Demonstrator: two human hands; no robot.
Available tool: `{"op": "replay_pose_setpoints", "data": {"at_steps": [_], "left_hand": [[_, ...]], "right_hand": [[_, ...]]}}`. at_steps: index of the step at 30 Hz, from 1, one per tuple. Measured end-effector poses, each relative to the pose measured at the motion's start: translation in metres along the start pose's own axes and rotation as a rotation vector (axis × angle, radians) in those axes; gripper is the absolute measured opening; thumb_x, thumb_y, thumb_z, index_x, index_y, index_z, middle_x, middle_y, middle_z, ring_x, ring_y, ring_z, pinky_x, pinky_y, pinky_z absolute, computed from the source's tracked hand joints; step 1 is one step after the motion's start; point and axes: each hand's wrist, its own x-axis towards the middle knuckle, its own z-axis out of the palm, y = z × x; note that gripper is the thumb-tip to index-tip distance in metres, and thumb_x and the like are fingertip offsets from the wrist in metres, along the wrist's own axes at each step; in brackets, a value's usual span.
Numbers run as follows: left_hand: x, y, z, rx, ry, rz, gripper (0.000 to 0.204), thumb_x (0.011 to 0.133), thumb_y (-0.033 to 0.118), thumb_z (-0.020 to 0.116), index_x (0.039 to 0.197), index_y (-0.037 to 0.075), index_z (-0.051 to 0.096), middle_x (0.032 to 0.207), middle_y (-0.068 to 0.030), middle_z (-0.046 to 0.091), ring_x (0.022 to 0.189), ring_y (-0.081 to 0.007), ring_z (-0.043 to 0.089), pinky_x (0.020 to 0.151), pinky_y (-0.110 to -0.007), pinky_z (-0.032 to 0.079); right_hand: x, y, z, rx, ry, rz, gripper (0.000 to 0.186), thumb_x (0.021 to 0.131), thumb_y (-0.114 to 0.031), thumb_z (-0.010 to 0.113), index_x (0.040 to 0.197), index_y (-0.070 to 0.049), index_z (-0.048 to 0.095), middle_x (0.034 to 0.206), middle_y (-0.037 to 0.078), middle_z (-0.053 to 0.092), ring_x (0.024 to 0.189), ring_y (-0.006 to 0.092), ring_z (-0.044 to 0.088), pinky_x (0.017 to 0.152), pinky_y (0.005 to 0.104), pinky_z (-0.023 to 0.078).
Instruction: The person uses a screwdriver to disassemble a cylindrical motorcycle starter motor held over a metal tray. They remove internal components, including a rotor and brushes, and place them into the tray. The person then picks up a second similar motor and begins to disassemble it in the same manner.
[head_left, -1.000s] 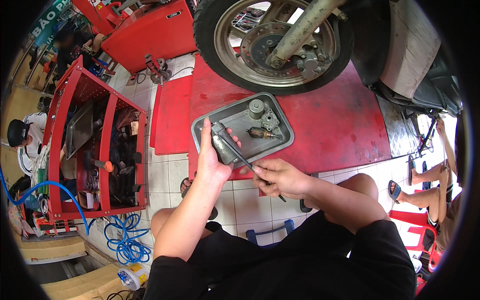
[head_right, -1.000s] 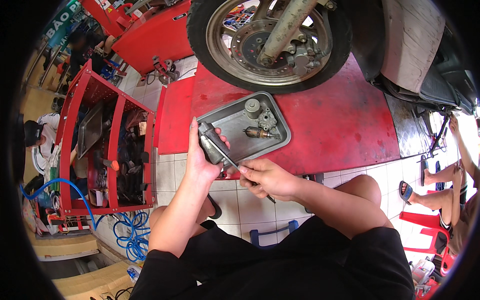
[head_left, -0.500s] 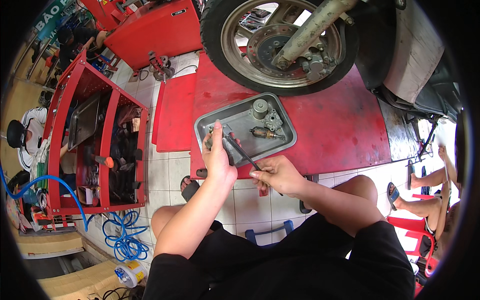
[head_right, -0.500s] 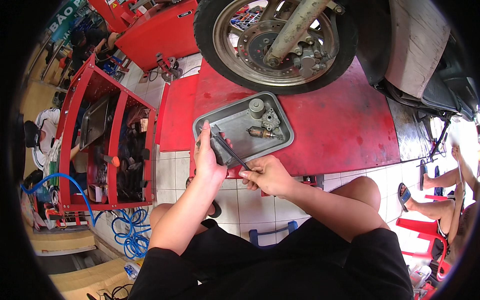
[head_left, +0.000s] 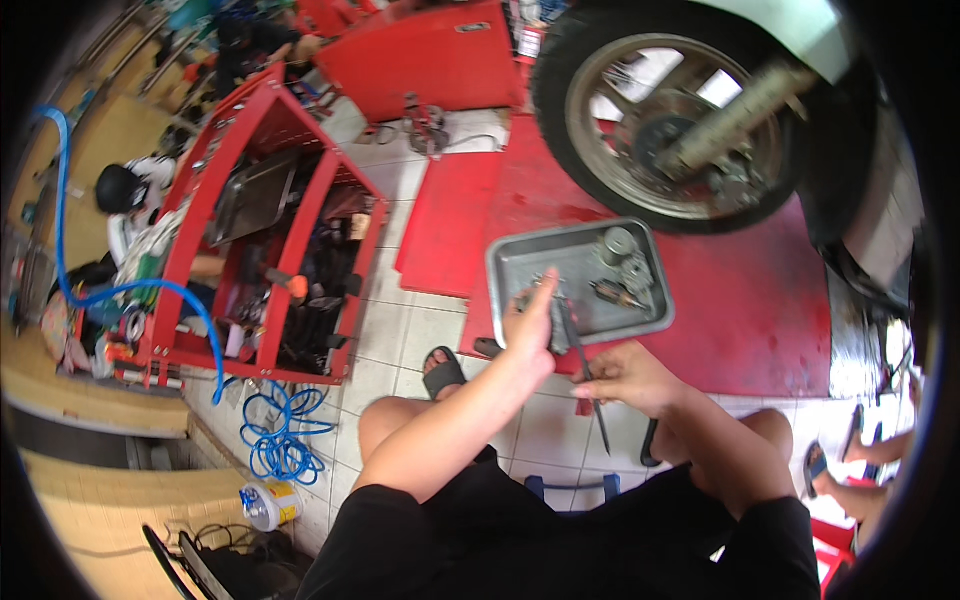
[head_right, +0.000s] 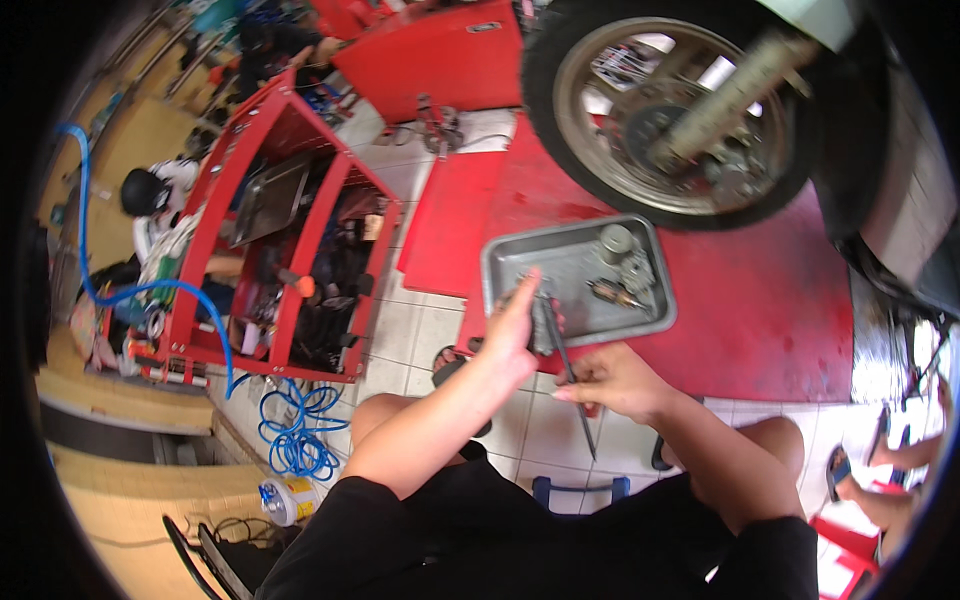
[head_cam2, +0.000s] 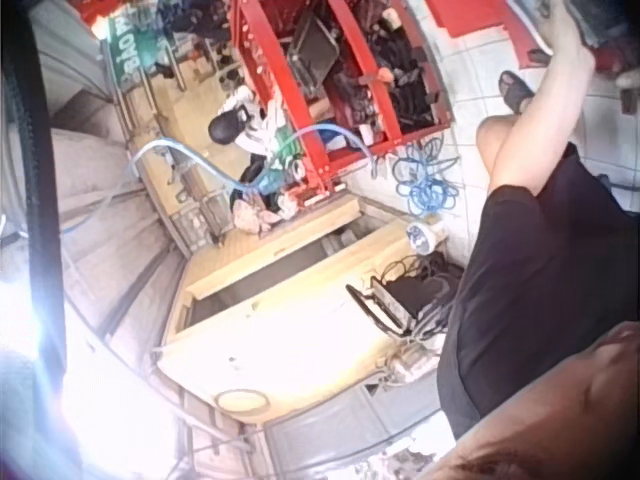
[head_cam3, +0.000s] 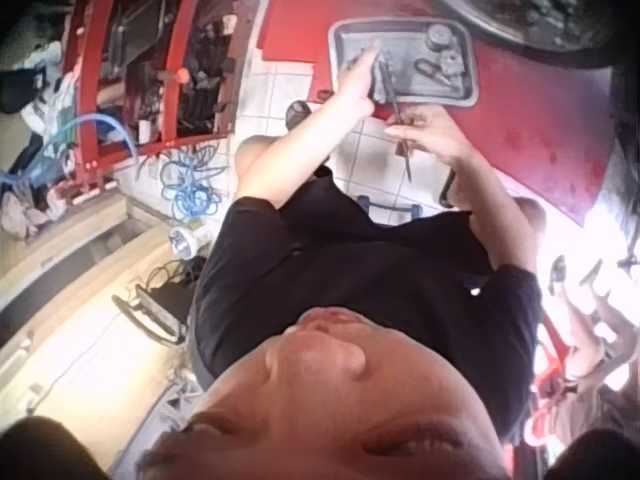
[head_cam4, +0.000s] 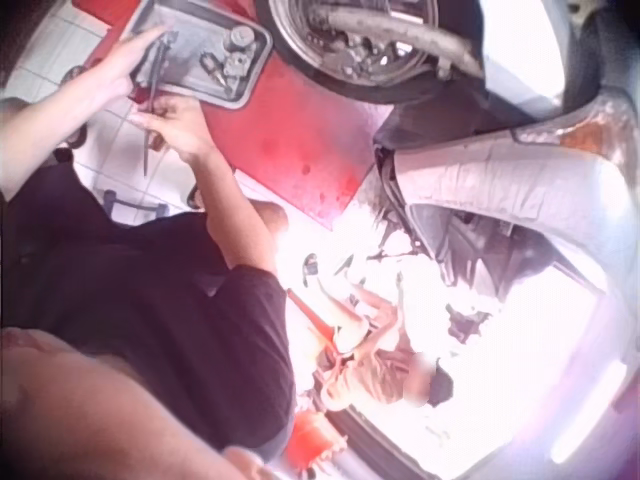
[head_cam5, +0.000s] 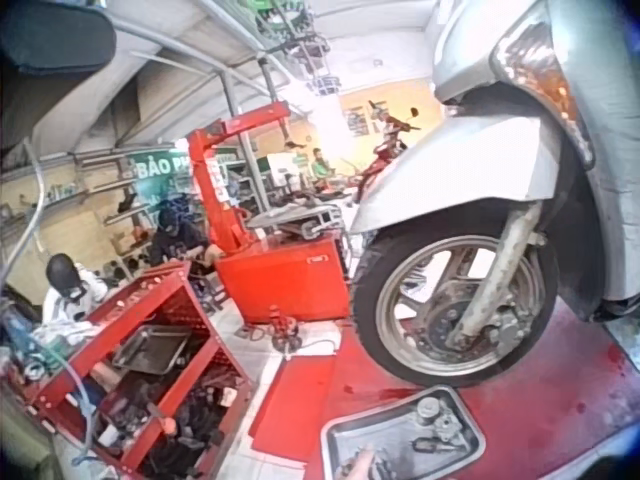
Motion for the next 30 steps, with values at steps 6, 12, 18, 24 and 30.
{"op": "replay_pose_setpoints", "data": {"at_steps": [6, 12, 18, 24, 30], "left_hand": [[-0.012, 0.001, 0.007, 0.066, 0.080, 0.046, 0.051, 0.079, 0.042, 0.085, 0.104, 0.008, 0.056, 0.079, -0.0066, 0.066, 0.064, -0.0186, 0.064, 0.059, -0.035, 0.055], [-0.016, 0.006, 0.009, 0.055, 0.120, 0.028, 0.046, 0.081, 0.043, 0.084, 0.101, 0.009, 0.060, 0.079, -0.0064, 0.066, 0.065, -0.0184, 0.064, 0.060, -0.034, 0.055], [-0.005, 0.012, -0.007, 0.039, -0.024, -0.073, 0.045, 0.083, 0.050, 0.078, 0.097, 0.011, 0.064, 0.082, -0.0060, 0.064, 0.071, -0.0218, 0.063, 0.066, -0.039, 0.054], [-0.019, 0.028, 0.001, 0.076, 0.035, -0.080, 0.038, 0.086, 0.044, 0.079, 0.095, 0.011, 0.062, 0.074, -0.0052, 0.063, 0.062, -0.0203, 0.062, 0.057, -0.035, 0.053], [-0.021, 0.029, 0.002, 0.083, 0.076, -0.106, 0.038, 0.086, 0.044, 0.078, 0.094, 0.011, 0.061, 0.075, -0.0054, 0.063, 0.063, -0.0209, 0.062, 0.058, -0.035, 0.053]], "right_hand": [[-0.006, -0.012, 0.006, 0.280, -0.098, -0.012, 0.046, 0.089, -0.010, 0.074, 0.127, 0.008, 0.057, 0.095, 0.015, 0.073, 0.087, 0.0212, 0.072, 0.074, 0.0311, 0.057], [-0.001, -0.015, -0.002, -0.020, -0.082, -0.001, 0.047, 0.088, -0.013, 0.076, 0.126, 0.007, 0.058, 0.093, 0.013, 0.072, 0.091, 0.0198, 0.072, 0.069, 0.0298, 0.056], [0.011, -0.006, -0.004, 0.114, -0.161, -0.030, 0.044, 0.093, -0.023, 0.071, 0.127, 0.001, 0.059, 0.095, 0.007, 0.072, 0.087, 0.0161, 0.071, 0.063, 0.0255, 0.051], [0.007, -0.022, -0.006, 0.067, -0.196, 0.044, 0.055, 0.091, -0.016, 0.074, 0.135, 0.005, 0.049, 0.092, 0.010, 0.070, 0.085, 0.0199, 0.070, 0.076, 0.0308, 0.055], [0.016, -0.015, -0.006, -0.011, -0.163, -0.021, 0.060, 0.086, -0.014, 0.079, 0.134, 0.006, 0.051, 0.091, 0.011, 0.071, 0.079, 0.0168, 0.070, 0.063, 0.0261, 0.053]]}}
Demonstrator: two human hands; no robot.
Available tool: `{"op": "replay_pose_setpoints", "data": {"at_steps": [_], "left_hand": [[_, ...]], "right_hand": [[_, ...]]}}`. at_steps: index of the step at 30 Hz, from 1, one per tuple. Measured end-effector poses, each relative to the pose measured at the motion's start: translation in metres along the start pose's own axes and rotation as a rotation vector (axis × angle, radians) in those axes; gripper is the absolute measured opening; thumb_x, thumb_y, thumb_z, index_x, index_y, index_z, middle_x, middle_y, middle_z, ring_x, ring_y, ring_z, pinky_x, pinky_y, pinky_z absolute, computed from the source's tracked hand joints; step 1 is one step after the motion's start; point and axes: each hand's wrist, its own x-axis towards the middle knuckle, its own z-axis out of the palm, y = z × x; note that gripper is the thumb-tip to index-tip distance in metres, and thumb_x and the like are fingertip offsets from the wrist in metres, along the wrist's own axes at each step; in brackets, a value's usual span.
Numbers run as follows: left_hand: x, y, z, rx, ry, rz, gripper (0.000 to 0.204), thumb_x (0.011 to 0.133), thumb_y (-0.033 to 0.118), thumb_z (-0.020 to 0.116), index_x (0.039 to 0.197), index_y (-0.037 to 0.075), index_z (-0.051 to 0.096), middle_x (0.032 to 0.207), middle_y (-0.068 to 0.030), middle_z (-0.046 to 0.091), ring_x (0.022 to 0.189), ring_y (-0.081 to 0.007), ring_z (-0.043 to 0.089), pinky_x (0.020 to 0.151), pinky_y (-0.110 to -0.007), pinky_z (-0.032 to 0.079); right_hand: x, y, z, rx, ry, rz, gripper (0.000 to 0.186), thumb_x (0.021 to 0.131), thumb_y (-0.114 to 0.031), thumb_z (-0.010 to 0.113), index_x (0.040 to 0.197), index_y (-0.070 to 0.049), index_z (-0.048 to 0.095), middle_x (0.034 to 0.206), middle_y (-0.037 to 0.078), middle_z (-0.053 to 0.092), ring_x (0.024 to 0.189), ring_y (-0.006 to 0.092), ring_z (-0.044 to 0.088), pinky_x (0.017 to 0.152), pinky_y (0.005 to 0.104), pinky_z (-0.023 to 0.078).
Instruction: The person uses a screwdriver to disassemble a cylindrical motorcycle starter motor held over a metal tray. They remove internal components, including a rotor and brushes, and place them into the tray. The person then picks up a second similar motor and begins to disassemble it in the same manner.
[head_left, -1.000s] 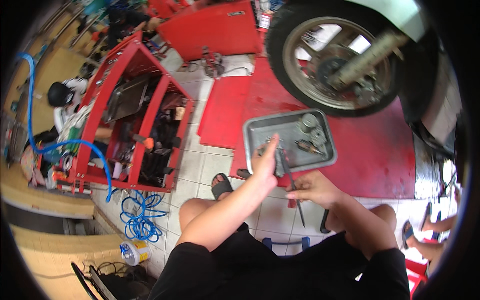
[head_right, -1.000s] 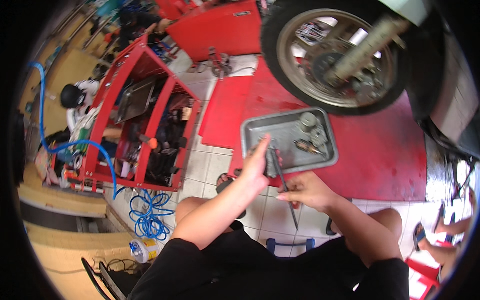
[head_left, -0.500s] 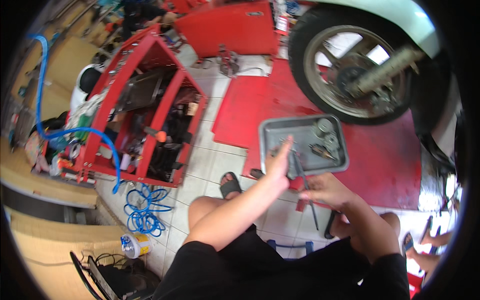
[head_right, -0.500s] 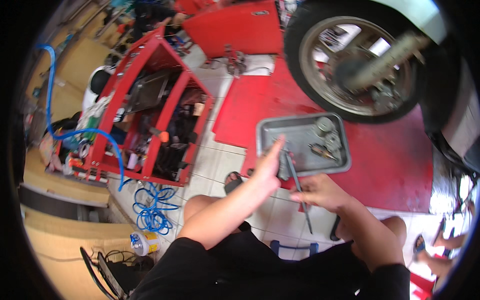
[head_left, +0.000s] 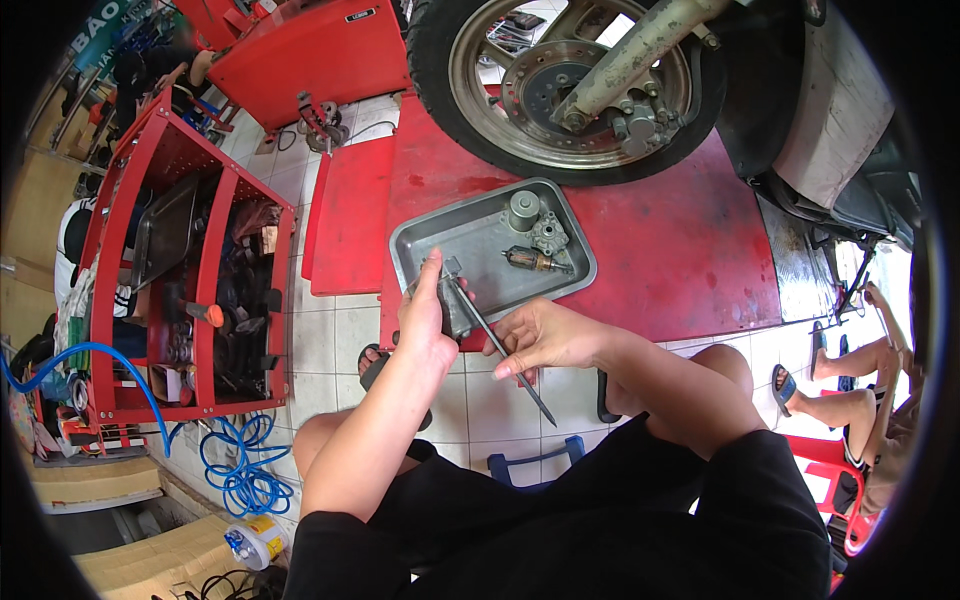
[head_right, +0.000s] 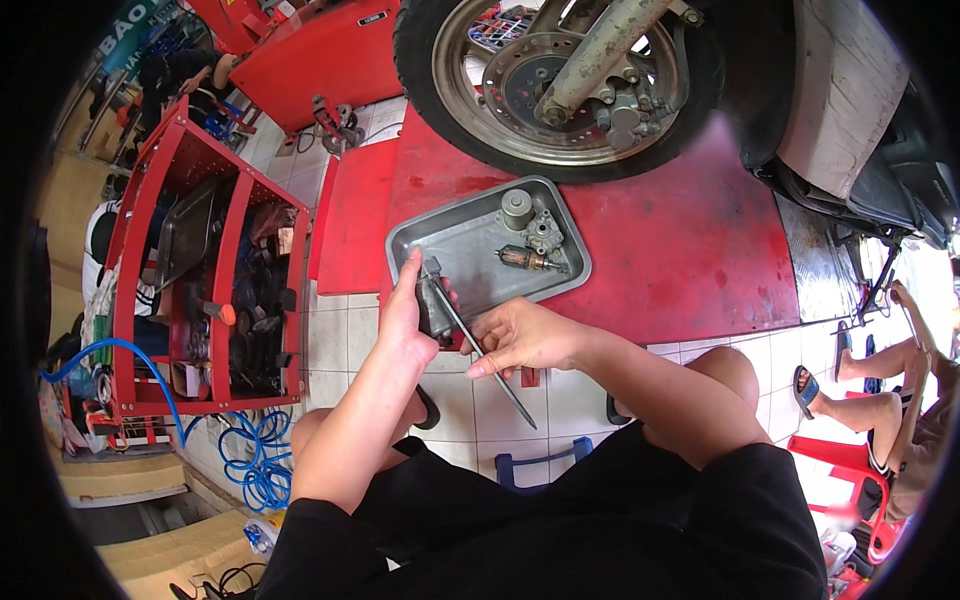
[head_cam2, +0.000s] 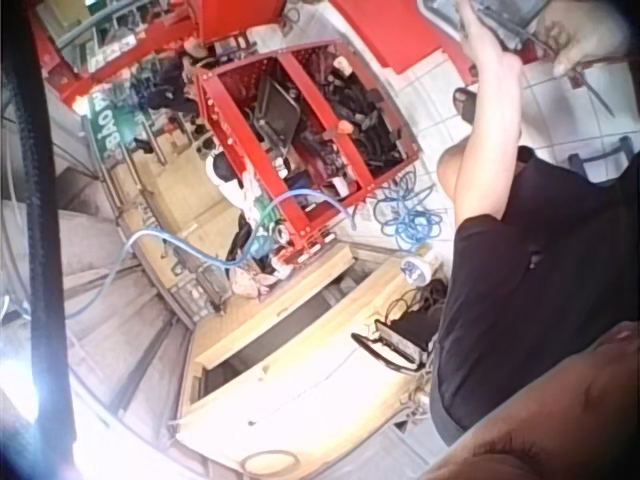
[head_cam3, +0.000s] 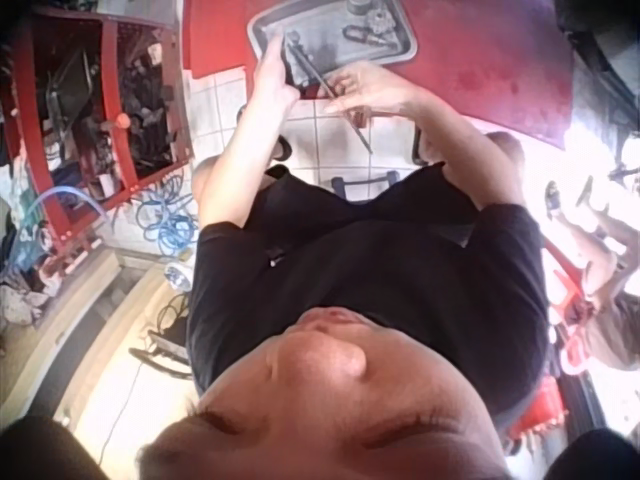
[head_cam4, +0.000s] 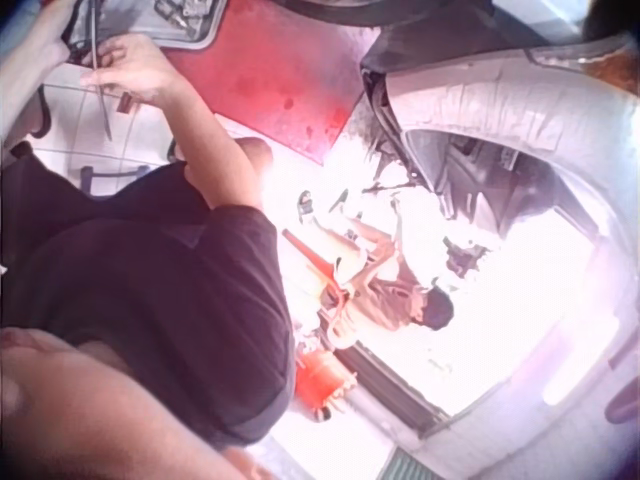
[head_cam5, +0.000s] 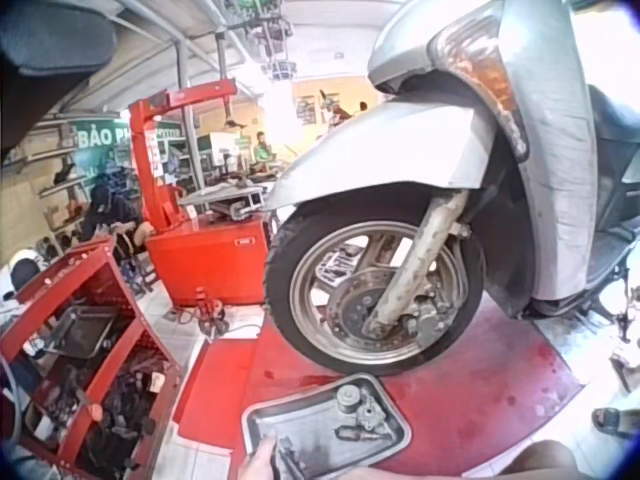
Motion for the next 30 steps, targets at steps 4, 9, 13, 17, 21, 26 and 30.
{"op": "replay_pose_setpoints", "data": {"at_steps": [4, 9, 13, 17, 21, 26, 30], "left_hand": [[-0.001, 0.000, 0.001, -0.002, -0.008, -0.012, 0.038, 0.086, 0.044, 0.078, 0.095, 0.011, 0.061, 0.076, -0.0057, 0.064, 0.064, -0.0209, 0.063, 0.058, -0.036, 0.053], [0.001, -0.005, -0.001, 0.007, -0.036, 0.024, 0.039, 0.086, 0.044, 0.079, 0.095, 0.011, 0.061, 0.077, -0.0061, 0.064, 0.064, -0.0211, 0.063, 0.058, -0.037, 0.052], [0.002, -0.002, -0.002, 0.014, 0.019, 0.027, 0.041, 0.085, 0.048, 0.078, 0.093, 0.011, 0.061, 0.077, -0.0052, 0.064, 0.065, -0.0209, 0.062, 0.059, -0.036, 0.052], [0.003, 0.002, -0.007, 0.054, -0.010, 0.036, 0.045, 0.084, 0.054, 0.076, 0.091, 0.012, 0.062, 0.079, -0.0041, 0.063, 0.070, -0.0212, 0.061, 0.064, -0.038, 0.052], [0.009, 0.000, 0.001, 0.028, -0.042, 0.018, 0.040, 0.085, 0.043, 0.079, 0.099, 0.011, 0.061, 0.078, -0.0062, 0.065, 0.064, -0.0217, 0.063, 0.059, -0.037, 0.053], [0.043, -0.014, -0.034, -0.038, -0.179, -0.107, 0.056, 0.082, 0.056, 0.075, 0.114, 0.013, 0.059, 0.095, -0.0075, 0.060, 0.090, -0.0280, 0.061, 0.080, -0.053, 0.052], [0.031, -0.013, -0.017, 0.094, -0.018, 0.006, 0.053, 0.072, 0.063, 0.081, 0.094, 0.019, 0.063, 0.085, 0.0046, 0.056, 0.080, -0.0104, 0.055, 0.073, -0.030, 0.053]], "right_hand": [[-0.004, -0.001, 0.007, 0.224, 0.015, -0.047, 0.064, 0.081, -0.013, 0.083, 0.134, 0.006, 0.053, 0.086, 0.010, 0.072, 0.070, 0.0136, 0.067, 0.058, 0.0247, 0.050], [-0.004, 0.001, 0.002, 0.019, 0.124, 0.071, 0.061, 0.083, -0.011, 0.081, 0.134, 0.008, 0.052, 0.093, 0.013, 0.072, 0.082, 0.0150, 0.069, 0.069, 0.0254, 0.052], [0.001, -0.001, 0.007, 0.081, 0.095, -0.005, 0.062, 0.083, -0.008, 0.080, 0.135, 0.009, 0.050, 0.098, 0.015, 0.072, 0.085, 0.0168, 0.070, 0.075, 0.0274, 0.054], [0.004, -0.006, 0.012, 0.265, 0.008, -0.066, 0.056, 0.083, -0.007, 0.079, 0.131, 0.008, 0.054, 0.096, 0.013, 0.071, 0.084, 0.0173, 0.070, 0.076, 0.0292, 0.054], [-0.002, -0.010, 0.007, 0.117, 0.038, -0.043, 0.056, 0.082, -0.014, 0.081, 0.128, 0.007, 0.058, 0.094, 0.011, 0.070, 0.081, 0.0171, 0.069, 0.072, 0.0303, 0.055], [-0.005, -0.009, 0.009, -0.192, 0.126, -0.046, 0.055, 0.075, -0.031, 0.087, 0.115, 0.000, 0.067, 0.077, 0.004, 0.067, 0.061, 0.0136, 0.062, 0.048, 0.0312, 0.054], [0.017, 0.031, 0.008, 0.219, 0.053, -0.174, 0.036, 0.081, -0.003, 0.076, 0.114, 0.007, 0.064, 0.089, 0.013, 0.071, 0.074, 0.0166, 0.069, 0.060, 0.0311, 0.057]]}}
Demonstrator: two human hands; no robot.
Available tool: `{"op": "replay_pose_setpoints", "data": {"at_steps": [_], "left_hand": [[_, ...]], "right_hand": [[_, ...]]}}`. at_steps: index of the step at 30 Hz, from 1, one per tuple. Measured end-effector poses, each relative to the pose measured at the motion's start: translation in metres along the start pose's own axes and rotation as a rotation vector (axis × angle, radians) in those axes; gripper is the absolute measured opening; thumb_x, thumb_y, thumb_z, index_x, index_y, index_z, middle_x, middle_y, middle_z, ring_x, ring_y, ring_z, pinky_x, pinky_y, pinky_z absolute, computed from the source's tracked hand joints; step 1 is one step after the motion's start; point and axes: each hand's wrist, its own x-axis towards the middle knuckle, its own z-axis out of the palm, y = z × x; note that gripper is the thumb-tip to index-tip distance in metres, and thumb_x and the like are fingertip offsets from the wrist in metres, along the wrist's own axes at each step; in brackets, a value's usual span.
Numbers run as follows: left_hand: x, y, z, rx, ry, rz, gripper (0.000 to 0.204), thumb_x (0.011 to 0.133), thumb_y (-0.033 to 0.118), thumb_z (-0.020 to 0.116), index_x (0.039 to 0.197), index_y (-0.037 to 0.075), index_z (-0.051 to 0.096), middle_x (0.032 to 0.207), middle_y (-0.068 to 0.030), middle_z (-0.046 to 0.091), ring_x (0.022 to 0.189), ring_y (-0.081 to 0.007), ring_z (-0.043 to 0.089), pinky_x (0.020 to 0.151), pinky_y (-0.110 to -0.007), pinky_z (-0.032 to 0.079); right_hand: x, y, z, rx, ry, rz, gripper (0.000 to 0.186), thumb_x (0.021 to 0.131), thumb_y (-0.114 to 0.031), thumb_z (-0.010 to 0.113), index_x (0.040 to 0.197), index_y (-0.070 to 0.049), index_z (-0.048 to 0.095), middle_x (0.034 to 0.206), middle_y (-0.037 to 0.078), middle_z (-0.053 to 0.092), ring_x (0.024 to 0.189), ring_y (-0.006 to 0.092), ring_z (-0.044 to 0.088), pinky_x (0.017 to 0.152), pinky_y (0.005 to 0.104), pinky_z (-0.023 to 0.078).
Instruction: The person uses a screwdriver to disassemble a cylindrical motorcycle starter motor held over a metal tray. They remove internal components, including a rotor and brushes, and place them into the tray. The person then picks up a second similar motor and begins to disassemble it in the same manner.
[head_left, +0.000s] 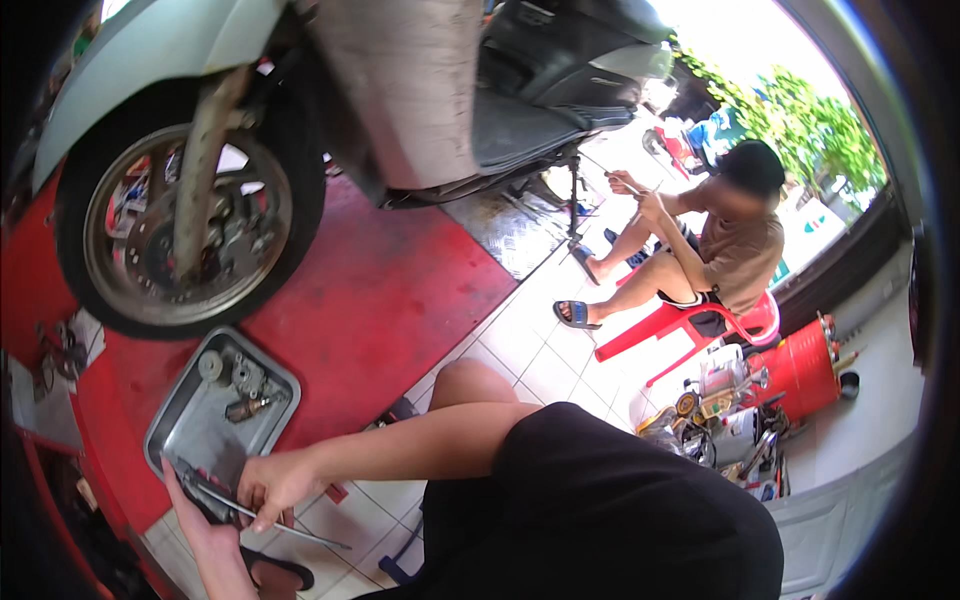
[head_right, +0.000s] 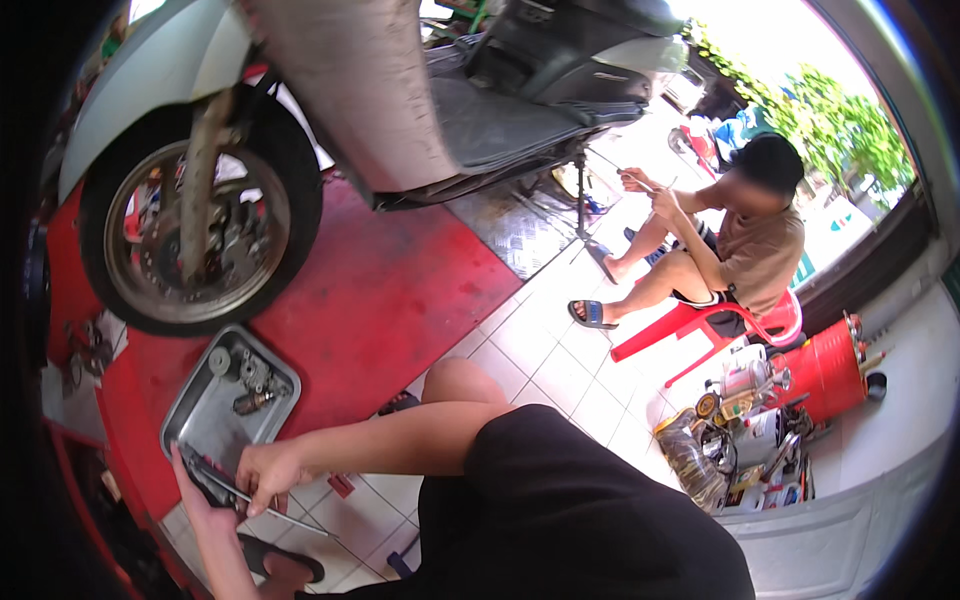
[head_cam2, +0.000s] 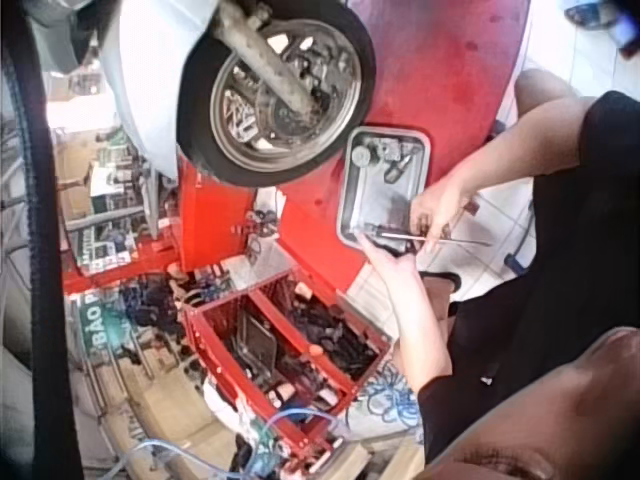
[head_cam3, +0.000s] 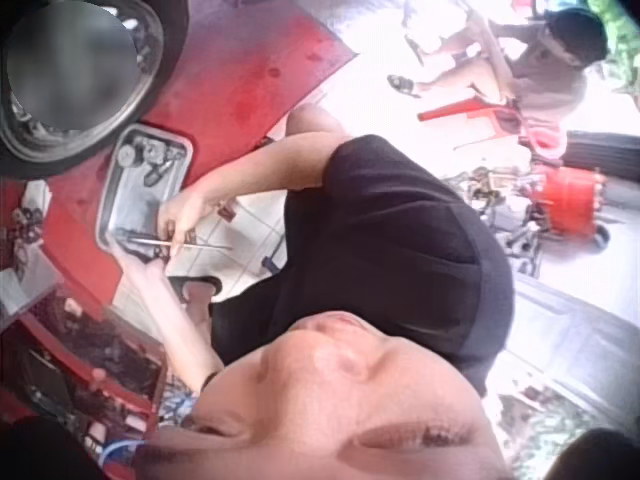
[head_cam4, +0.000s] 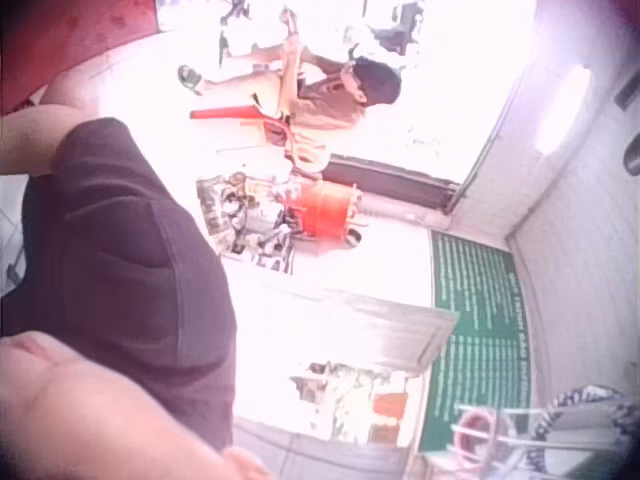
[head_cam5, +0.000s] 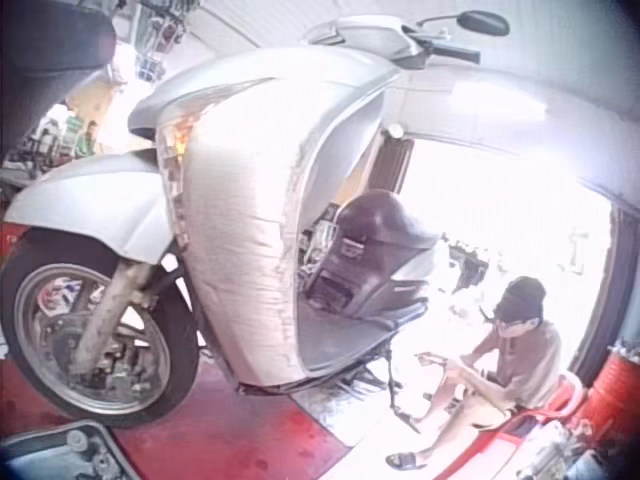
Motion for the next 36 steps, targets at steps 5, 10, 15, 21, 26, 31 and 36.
{"op": "replay_pose_setpoints", "data": {"at_steps": [5, 10, 15, 21, 26, 31, 36], "left_hand": [[-0.009, 0.001, 0.003, -0.007, -0.003, -0.014, 0.053, 0.069, 0.062, 0.084, 0.090, 0.018, 0.063, 0.081, 0.0043, 0.058, 0.073, -0.0132, 0.057, 0.067, -0.032, 0.053], [-0.027, 0.009, 0.023, -0.081, -0.048, -0.069, 0.045, 0.078, 0.055, 0.081, 0.089, 0.015, 0.064, 0.080, -0.0023, 0.063, 0.073, -0.0211, 0.062, 0.068, -0.037, 0.055], [-0.019, 0.015, 0.012, -0.109, -0.018, -0.027, 0.040, 0.086, 0.048, 0.076, 0.093, 0.012, 0.062, 0.077, -0.0050, 0.063, 0.068, -0.0216, 0.062, 0.064, -0.037, 0.053], [-0.034, 0.018, 0.013, -0.128, 0.014, -0.028, 0.040, 0.087, 0.045, 0.077, 0.095, 0.010, 0.059, 0.077, -0.0062, 0.064, 0.065, -0.0213, 0.062, 0.059, -0.036, 0.052], [-0.040, 0.017, 0.018, -0.115, 0.021, -0.022, 0.038, 0.087, 0.044, 0.077, 0.095, 0.012, 0.059, 0.077, -0.0060, 0.064, 0.064, -0.0210, 0.062, 0.058, -0.036, 0.052], [-0.038, 0.017, 0.015, -0.117, 0.003, -0.014, 0.037, 0.087, 0.043, 0.077, 0.096, 0.012, 0.059, 0.077, -0.0059, 0.064, 0.065, -0.0207, 0.062, 0.059, -0.036, 0.052], [-0.035, 0.018, 0.014, -0.118, -0.017, -0.005, 0.038, 0.087, 0.043, 0.077, 0.096, 0.012, 0.059, 0.078, -0.0060, 0.064, 0.065, -0.0207, 0.062, 0.059, -0.036, 0.053]], "right_hand": [[-0.012, -0.012, -0.003, 0.084, -0.151, 0.029, 0.050, 0.083, -0.003, 0.075, 0.127, 0.007, 0.054, 0.095, 0.016, 0.072, 0.088, 0.0219, 0.073, 0.067, 0.0304, 0.058], [-0.015, -0.036, 0.004, -0.135, 0.027, 0.057, 0.041, 0.078, -0.012, 0.083, 0.108, 0.008, 0.063, 0.078, 0.011, 0.069, 0.065, 0.0162, 0.066, 0.061, 0.0316, 0.056], [-0.001, -0.022, 0.001, -0.197, 0.047, 0.048, 0.038, 0.085, -0.027, 0.080, 0.109, 0.000, 0.068, 0.075, 0.002, 0.062, 0.065, 0.0092, 0.058, 0.042, 0.0278, 0.047], [-0.007, -0.042, 0.007, -0.043, -0.123, 0.164, 0.041, 0.094, -0.015, 0.069, 0.129, 0.004, 0.056, 0.096, 0.010, 0.072, 0.086, 0.0167, 0.069, 0.069, 0.0271, 0.055], [-0.014, -0.043, 0.005, -0.028, -0.175, 0.154, 0.049, 0.092, -0.016, 0.071, 0.134, 0.002, 0.053, 0.097, 0.010, 0.072, 0.088, 0.0172, 0.071, 0.070, 0.0282, 0.054], [-0.009, -0.039, 0.001, -0.211, -0.131, 0.156, 0.050, 0.086, -0.025, 0.079, 0.125, -0.001, 0.060, 0.080, 0.002, 0.068, 0.072, 0.0091, 0.066, 0.051, 0.0234, 0.044], [-0.007, -0.034, 0.001, -0.217, -0.123, 0.143, 0.045, 0.087, -0.026, 0.078, 0.122, -0.003, 0.063, 0.080, 0.000, 0.066, 0.070, 0.0073, 0.064, 0.049, 0.0223, 0.042]]}}
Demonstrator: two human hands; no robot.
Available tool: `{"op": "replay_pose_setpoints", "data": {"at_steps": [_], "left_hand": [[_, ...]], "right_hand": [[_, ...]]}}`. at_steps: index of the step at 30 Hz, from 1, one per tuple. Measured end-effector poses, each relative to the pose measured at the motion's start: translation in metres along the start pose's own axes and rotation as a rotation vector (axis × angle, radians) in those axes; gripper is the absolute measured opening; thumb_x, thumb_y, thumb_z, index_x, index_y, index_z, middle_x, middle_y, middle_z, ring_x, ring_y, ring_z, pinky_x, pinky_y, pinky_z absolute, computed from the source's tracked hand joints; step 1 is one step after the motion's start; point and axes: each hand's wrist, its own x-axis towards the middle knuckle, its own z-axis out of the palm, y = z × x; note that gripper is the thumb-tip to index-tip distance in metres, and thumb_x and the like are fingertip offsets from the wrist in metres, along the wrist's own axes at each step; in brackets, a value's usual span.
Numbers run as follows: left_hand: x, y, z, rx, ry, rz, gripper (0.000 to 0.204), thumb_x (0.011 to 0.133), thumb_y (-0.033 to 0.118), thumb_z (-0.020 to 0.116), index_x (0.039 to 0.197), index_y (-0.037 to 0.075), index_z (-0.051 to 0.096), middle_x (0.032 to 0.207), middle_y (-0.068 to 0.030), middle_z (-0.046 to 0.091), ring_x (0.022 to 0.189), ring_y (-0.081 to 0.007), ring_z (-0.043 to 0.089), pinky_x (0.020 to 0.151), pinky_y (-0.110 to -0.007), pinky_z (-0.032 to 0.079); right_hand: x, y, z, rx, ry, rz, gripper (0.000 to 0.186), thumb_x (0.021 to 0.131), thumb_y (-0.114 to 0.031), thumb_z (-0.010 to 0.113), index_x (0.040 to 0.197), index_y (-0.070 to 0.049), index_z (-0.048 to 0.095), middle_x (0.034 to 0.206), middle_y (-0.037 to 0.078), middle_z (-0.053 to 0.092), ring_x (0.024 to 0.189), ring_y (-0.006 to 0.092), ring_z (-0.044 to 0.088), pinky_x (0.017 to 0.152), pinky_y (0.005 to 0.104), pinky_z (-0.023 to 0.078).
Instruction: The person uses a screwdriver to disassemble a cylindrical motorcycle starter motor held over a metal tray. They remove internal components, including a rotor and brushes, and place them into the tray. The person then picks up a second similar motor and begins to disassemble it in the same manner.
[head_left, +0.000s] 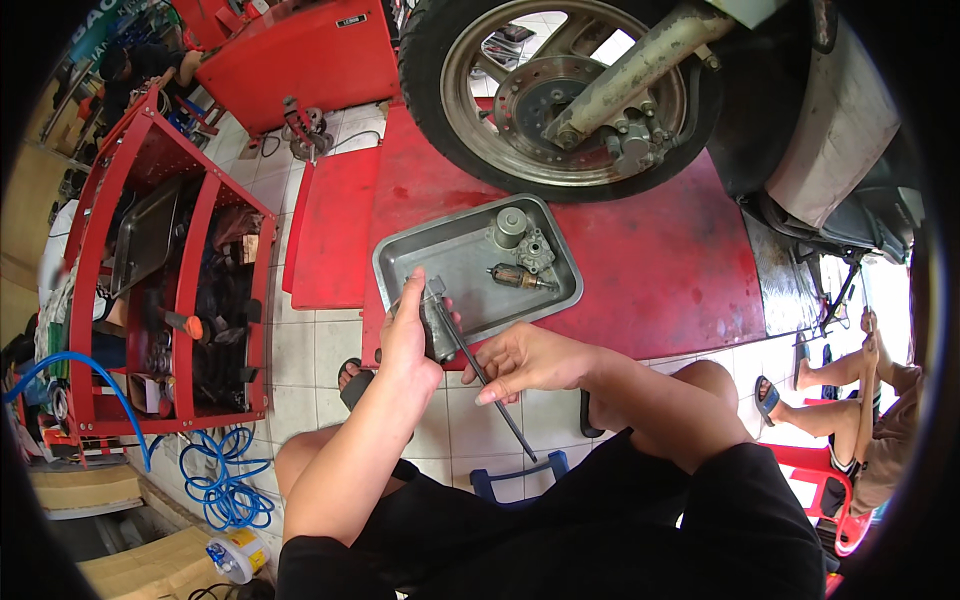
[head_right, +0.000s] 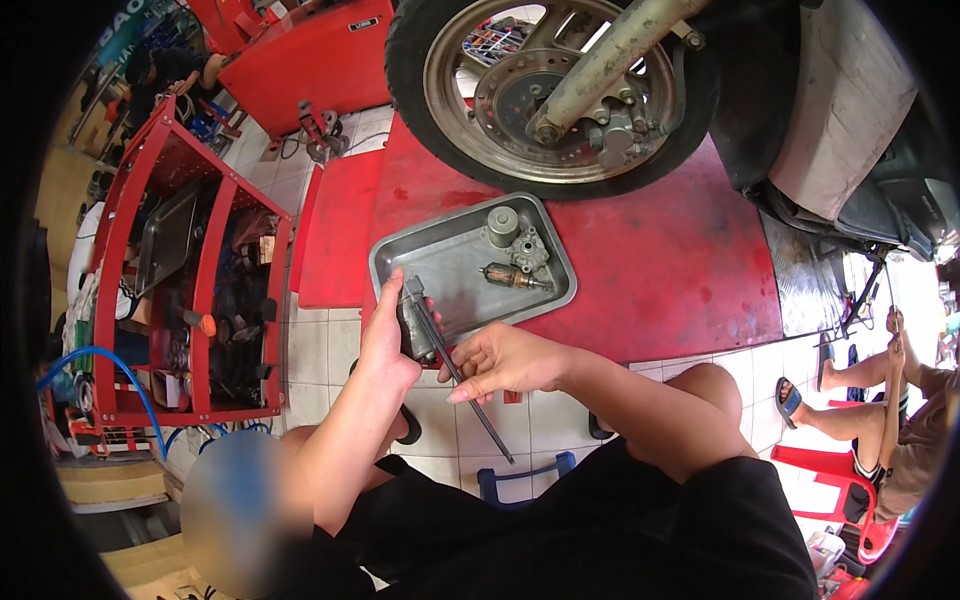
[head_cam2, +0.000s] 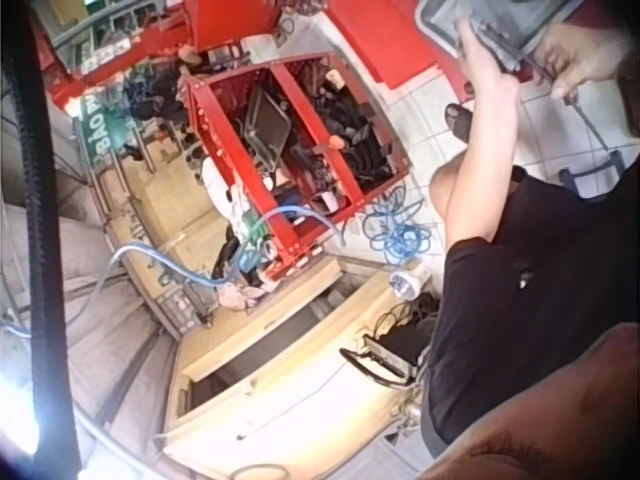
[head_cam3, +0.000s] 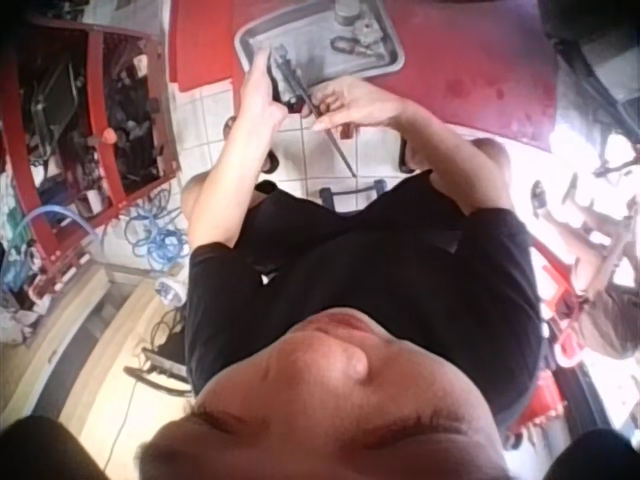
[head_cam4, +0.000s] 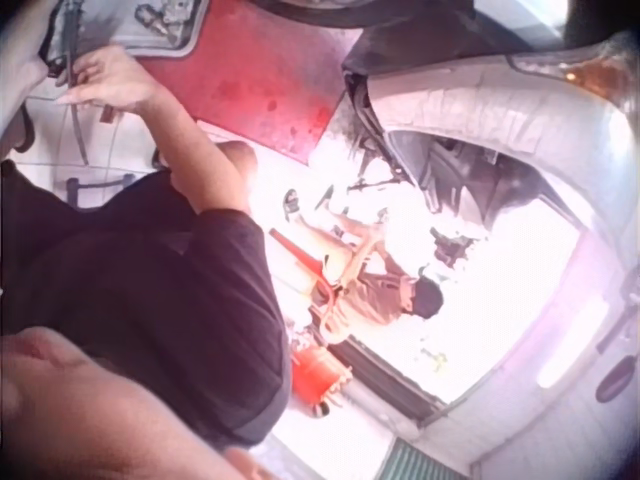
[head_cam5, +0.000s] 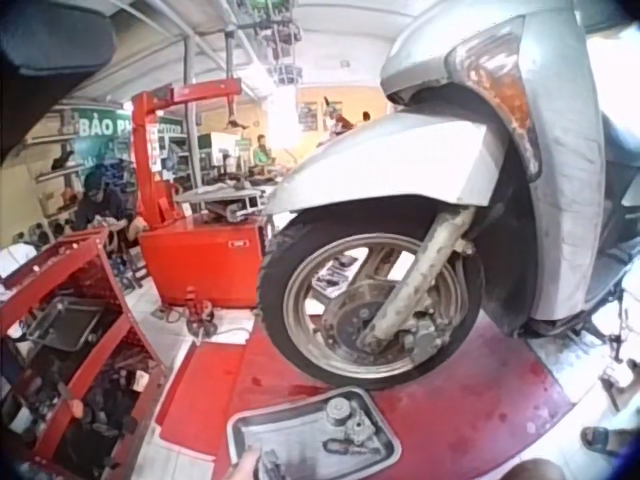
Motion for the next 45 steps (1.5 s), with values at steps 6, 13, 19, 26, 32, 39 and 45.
{"op": "replay_pose_setpoints", "data": {"at_steps": [6, 13, 19, 26, 32, 39, 45], "left_hand": [[0.002, 0.000, 0.000, -0.005, 0.034, -0.011, 0.037, 0.088, 0.044, 0.076, 0.096, 0.011, 0.060, 0.078, -0.0059, 0.064, 0.065, -0.0209, 0.062, 0.060, -0.037, 0.053], [0.003, -0.004, -0.002, 0.006, 0.012, 0.002, 0.038, 0.088, 0.044, 0.076, 0.096, 0.011, 0.059, 0.077, -0.0062, 0.064, 0.065, -0.0212, 0.062, 0.059, -0.037, 0.053], [0.008, -0.004, -0.006, 0.007, -0.018, 0.024, 0.039, 0.087, 0.044, 0.076, 0.096, 0.011, 0.058, 0.077, -0.0067, 0.064, 0.064, -0.0217, 0.063, 0.059, -0.037, 0.053], [0.007, -0.005, -0.002, 0.059, 0.007, 0.024, 0.041, 0.087, 0.050, 0.073, 0.091, 0.012, 0.060, 0.076, -0.0045, 0.063, 0.067, -0.0208, 0.061, 0.062, -0.037, 0.052], [0.005, -0.003, 0.000, 0.028, 0.033, 0.043, 0.038, 0.088, 0.044, 0.075, 0.097, 0.010, 0.059, 0.076, -0.0066, 0.063, 0.064, -0.0217, 0.062, 0.060, -0.037, 0.053], [0.000, 0.000, 0.001, 0.019, 0.013, 0.024, 0.037, 0.088, 0.042, 0.076, 0.095, 0.011, 0.058, 0.076, -0.0059, 0.064, 0.064, -0.0212, 0.063, 0.059, -0.036, 0.052], [0.006, 0.000, -0.003, 0.016, 0.014, 0.042, 0.036, 0.089, 0.042, 0.076, 0.095, 0.011, 0.059, 0.076, -0.0058, 0.064, 0.063, -0.0207, 0.063, 0.058, -0.036, 0.052]], "right_hand": [[-0.003, 0.003, 0.004, 0.184, -0.030, -0.068, 0.051, 0.089, -0.023, 0.076, 0.131, -0.002, 0.058, 0.091, 0.004, 0.071, 0.073, 0.0088, 0.066, 0.050, 0.0233, 0.043], [-0.001, 0.007, -0.001, -0.018, 0.011, 0.000, 0.052, 0.086, -0.029, 0.079, 0.127, -0.001, 0.061, 0.085, 0.005, 0.071, 0.073, 0.0095, 0.066, 0.050, 0.0228, 0.042], [0.000, 0.001, 0.005, 0.001, 0.004, 0.024, 0.043, 0.091, -0.028, 0.074, 0.122, 0.000, 0.063, 0.094, 0.007, 0.071, 0.083, 0.0136, 0.068, 0.063, 0.0256, 0.050], [-0.008, -0.004, 0.008, 0.189, -0.032, 0.019, 0.041, 0.092, -0.021, 0.072, 0.123, 0.004, 0.062, 0.096, 0.008, 0.071, 0.085, 0.0171, 0.070, 0.070, 0.0271, 0.054], [0.000, 0.003, 0.004, 0.028, 0.044, 0.035, 0.042, 0.088, -0.026, 0.078, 0.116, 0.001, 0.065, 0.080, 0.003, 0.067, 0.070, 0.0099, 0.063, 0.062, 0.0257, 0.050], [-0.002, 0.003, 0.015, 0.299, 0.001, -0.041, 0.051, 0.083, -0.027, 0.082, 0.122, 0.000, 0.063, 0.083, 0.003, 0.069, 0.078, 0.0101, 0.067, 0.055, 0.0263, 0.046], [0.005, 0.010, 0.006, 0.039, 0.040, 0.010, 0.049, 0.080, -0.028, 0.084, 0.117, -0.002, 0.065, 0.075, 0.000, 0.064, 0.069, 0.0096, 0.064, 0.051, 0.0250, 0.041]]}}
